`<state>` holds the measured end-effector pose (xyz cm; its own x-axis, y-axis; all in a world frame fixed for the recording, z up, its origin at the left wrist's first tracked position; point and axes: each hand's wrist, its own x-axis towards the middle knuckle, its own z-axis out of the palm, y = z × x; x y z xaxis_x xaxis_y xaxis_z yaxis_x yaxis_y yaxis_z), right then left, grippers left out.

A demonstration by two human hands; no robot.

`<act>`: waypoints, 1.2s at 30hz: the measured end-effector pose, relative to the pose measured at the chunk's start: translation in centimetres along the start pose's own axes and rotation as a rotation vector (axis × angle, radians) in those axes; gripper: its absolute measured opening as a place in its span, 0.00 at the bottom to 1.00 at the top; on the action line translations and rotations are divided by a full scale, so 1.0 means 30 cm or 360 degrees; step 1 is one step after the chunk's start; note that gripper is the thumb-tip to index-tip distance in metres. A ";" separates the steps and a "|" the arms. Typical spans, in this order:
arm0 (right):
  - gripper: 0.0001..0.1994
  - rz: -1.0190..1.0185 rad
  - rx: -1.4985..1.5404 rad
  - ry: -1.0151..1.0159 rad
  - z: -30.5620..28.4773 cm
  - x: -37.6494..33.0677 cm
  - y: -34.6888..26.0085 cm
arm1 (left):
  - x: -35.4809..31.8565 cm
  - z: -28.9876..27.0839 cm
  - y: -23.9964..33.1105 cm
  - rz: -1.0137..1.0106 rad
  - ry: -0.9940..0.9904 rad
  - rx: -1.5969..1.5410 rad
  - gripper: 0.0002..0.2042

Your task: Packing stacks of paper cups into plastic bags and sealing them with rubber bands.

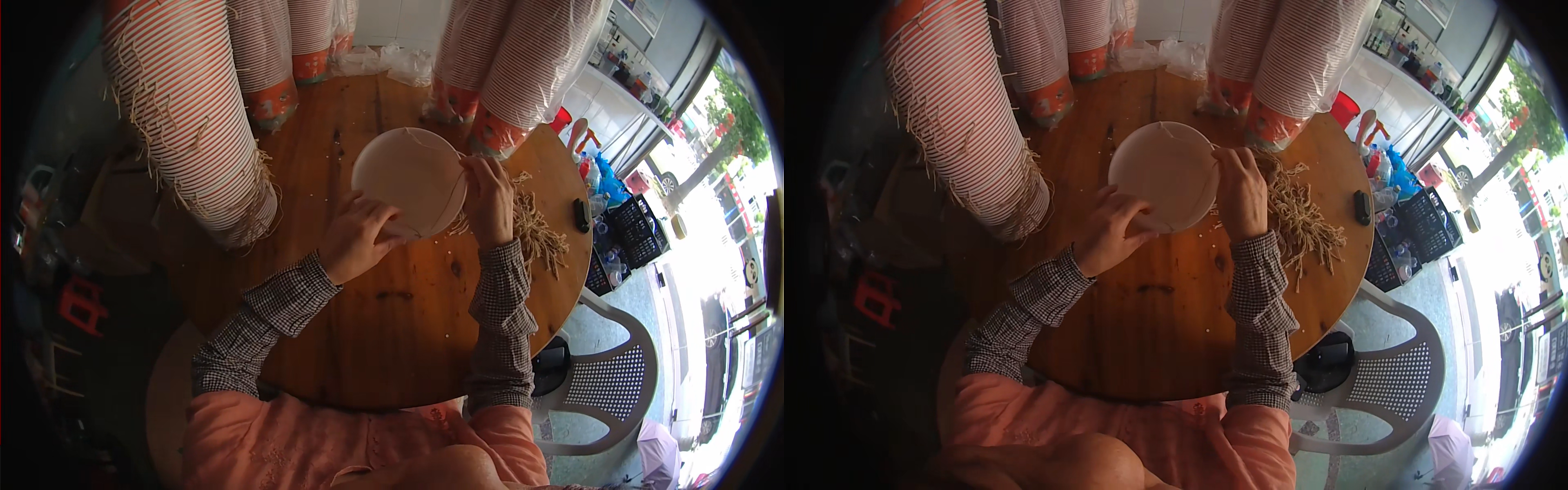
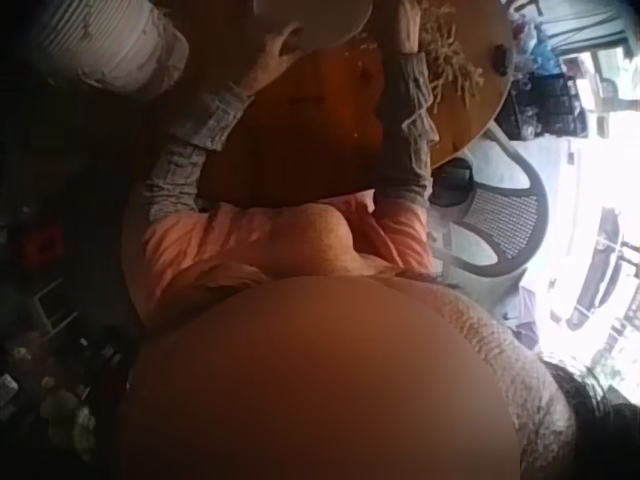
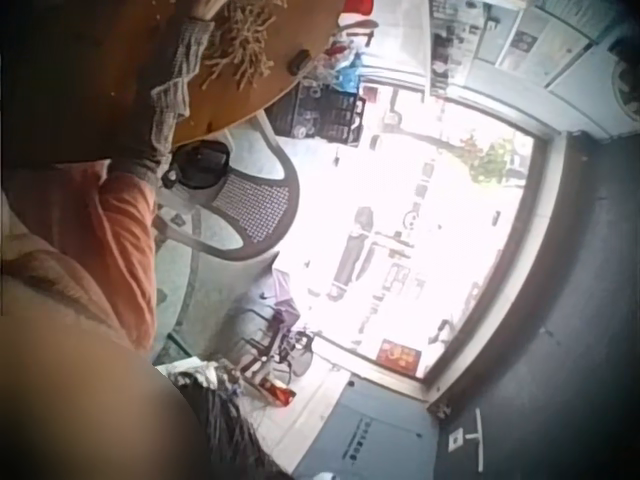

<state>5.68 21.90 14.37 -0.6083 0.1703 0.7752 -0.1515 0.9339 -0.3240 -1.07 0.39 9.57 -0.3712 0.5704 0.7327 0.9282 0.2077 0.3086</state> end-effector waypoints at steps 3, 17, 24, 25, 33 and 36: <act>0.09 -0.0015 0.0071 -0.0004 -0.014 -0.010 -0.040 | -0.001 0.016 -0.003 0.0145 -0.0142 0.0189 0.10; 0.12 -0.0164 0.0204 -0.0135 0.091 -0.331 -0.050 | -0.046 -0.118 -0.027 0.0122 -0.0144 0.0181 0.06; 0.18 -0.0750 0.0236 -0.0471 0.128 -0.457 -0.227 | 0.015 -0.129 0.048 0.0051 0.0047 -0.0148 0.06; 0.18 -0.0781 0.0308 -0.0497 0.131 -0.464 -0.234 | 0.037 -0.128 0.060 0.0050 0.0046 -0.0145 0.06; 0.18 -0.0725 0.0412 -0.0709 0.166 -0.503 -0.230 | 0.250 0.066 0.041 -0.0143 -0.0691 0.0625 0.13; 0.17 -0.0622 0.0428 -0.0685 0.161 -0.509 -0.222 | 0.275 0.036 -0.032 0.0298 -0.0232 0.0714 0.11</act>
<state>12.21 11.57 2.06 -0.7185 -0.3605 0.5948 -0.5816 0.7805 -0.2295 -5.00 5.77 14.66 -0.2201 0.7288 0.6483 0.9093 0.3940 -0.1342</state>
